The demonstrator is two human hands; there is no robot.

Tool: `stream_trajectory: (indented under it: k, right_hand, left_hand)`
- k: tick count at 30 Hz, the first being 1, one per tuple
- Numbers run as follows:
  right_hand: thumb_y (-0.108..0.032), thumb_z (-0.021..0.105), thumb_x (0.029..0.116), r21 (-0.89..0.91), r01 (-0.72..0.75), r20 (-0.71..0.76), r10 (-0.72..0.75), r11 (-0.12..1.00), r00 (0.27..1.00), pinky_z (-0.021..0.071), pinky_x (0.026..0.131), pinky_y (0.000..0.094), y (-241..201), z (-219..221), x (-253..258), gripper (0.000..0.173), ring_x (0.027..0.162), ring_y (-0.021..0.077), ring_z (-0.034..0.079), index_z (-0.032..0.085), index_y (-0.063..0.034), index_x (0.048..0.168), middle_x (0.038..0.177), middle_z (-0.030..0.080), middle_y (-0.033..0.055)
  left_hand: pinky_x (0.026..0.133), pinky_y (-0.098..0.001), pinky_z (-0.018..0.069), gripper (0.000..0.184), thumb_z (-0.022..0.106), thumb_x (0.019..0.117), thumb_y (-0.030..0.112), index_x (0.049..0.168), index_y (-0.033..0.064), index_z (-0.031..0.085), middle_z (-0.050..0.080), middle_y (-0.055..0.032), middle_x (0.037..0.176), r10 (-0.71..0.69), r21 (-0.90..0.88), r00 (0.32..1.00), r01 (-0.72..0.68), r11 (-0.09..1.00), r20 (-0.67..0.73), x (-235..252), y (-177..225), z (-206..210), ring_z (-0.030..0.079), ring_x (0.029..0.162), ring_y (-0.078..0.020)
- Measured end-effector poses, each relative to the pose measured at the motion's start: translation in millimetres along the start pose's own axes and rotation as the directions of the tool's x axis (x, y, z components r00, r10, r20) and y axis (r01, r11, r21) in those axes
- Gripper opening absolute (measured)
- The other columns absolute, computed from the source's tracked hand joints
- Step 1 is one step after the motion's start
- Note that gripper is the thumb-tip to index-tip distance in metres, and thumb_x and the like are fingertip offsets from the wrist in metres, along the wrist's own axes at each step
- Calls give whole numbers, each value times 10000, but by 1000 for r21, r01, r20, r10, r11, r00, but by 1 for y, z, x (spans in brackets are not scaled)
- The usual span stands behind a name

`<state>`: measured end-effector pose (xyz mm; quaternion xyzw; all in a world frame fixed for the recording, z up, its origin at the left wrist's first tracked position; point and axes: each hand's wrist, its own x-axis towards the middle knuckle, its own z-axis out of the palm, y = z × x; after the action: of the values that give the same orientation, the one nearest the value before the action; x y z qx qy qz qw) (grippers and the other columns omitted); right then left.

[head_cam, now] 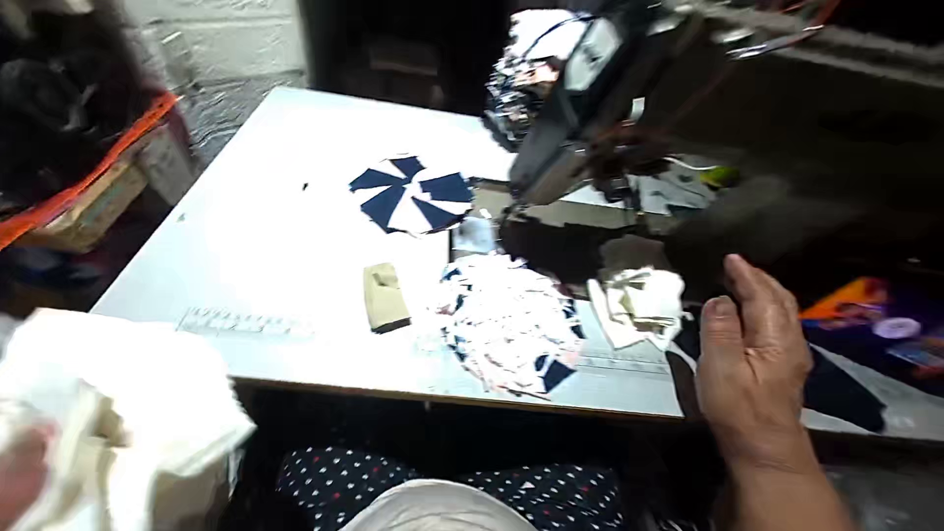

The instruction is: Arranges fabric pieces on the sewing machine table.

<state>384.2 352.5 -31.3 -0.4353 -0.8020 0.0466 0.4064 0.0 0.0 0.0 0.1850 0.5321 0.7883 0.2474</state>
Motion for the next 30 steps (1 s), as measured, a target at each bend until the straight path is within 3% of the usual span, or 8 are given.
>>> stream_trajectory:
  k: [2, 4, 9, 16, 19, 22, 26, 30]
  right_hand:
    - [-278, 376, 1090, 94, -38, -45, 42, 995, 998, 388, 1173, 429, 7, -7, -9, 524, 1404, 310, 485, 482, 66, 1471, 1492, 491, 273]
    - [-254, 378, 1097, 247, -85, -77, 107, 965, 991, 467, 1111, 387, 16, -10, -17, 495, 1310, 246, 574, 499, 82, 1440, 1417, 559, 250]
    - [-278, 378, 1111, 530, -91, -160, 204, 843, 966, 544, 1019, 356, 31, -13, -28, 444, 1155, 154, 662, 565, 40, 1357, 1268, 674, 93]
    - [-304, 375, 1117, 694, -93, -184, 301, 714, 936, 573, 963, 360, 34, -14, -31, 419, 1088, 158, 687, 624, -27, 1309, 1184, 709, 42]
    - [-178, 414, 1093, 599, -121, -189, 287, 791, 939, 583, 960, 357, 32, -16, -32, 349, 1077, 162, 694, 623, 17, 1293, 1179, 702, 89]
    - [-122, 496, 1035, 214, -132, -244, 184, 968, 952, 592, 931, 357, 31, -18, -32, 307, 1067, 173, 692, 690, 10, 1233, 1171, 694, 121]
    - [-163, 575, 992, -123, -142, -128, 126, 982, 984, 538, 933, 520, 50, -26, -39, 284, 1140, 336, 625, 746, -49, 1186, 1214, 673, 140]
    - [-258, 575, 982, -166, -147, -97, 132, 975, 986, 541, 931, 490, 70, -39, -46, 284, 1143, 294, 627, 794, -106, 1080, 1194, 691, 86]
  left_hand:
    - [822, -162, 573, 207, 665, 913, 72, 1023, 236, 730, 760, 121, 949, -117, 229, 913, 27, 973, 390, 9, 11, 50, 698, 892, 28]
    - [792, -150, 581, 249, 747, 908, 191, 1097, 352, 726, 748, 184, 981, -168, 306, 779, -33, 951, 604, 11, 10, 105, 687, 876, 59]
    - [645, -227, 589, 159, 744, 921, 201, 1076, 170, 734, 731, -4, 854, -215, 282, 539, -45, 958, 815, 18, -31, 217, 686, 725, -70]
    - [639, -275, 583, 202, 681, 994, 204, 1154, 80, 674, 721, -72, 882, -340, 372, 389, -9, 928, 856, 1, -88, 345, 683, 712, -127]
    - [702, -337, 580, 322, 697, 987, 284, 1224, 67, 668, 714, -73, 896, -374, 493, 373, -306, 814, 849, -4, -119, 372, 678, 749, -137]
    - [705, -393, 548, 358, 665, 1005, 338, 1217, 49, 674, 675, -94, 832, -414, 556, 371, -536, 635, 831, -7, -139, 384, 632, 706, -176]
    - [643, -362, 522, 300, 630, 1015, 390, 1044, 96, 681, 615, -28, 735, -378, 542, 390, -643, 541, 840, -8, -150, 392, 585, 637, -137]
    - [627, -360, 531, 272, 622, 1011, 394, 991, 126, 657, 599, -16, 772, -293, 521, 431, -687, 507, 853, -7, -158, 398, 589, 652, -139]
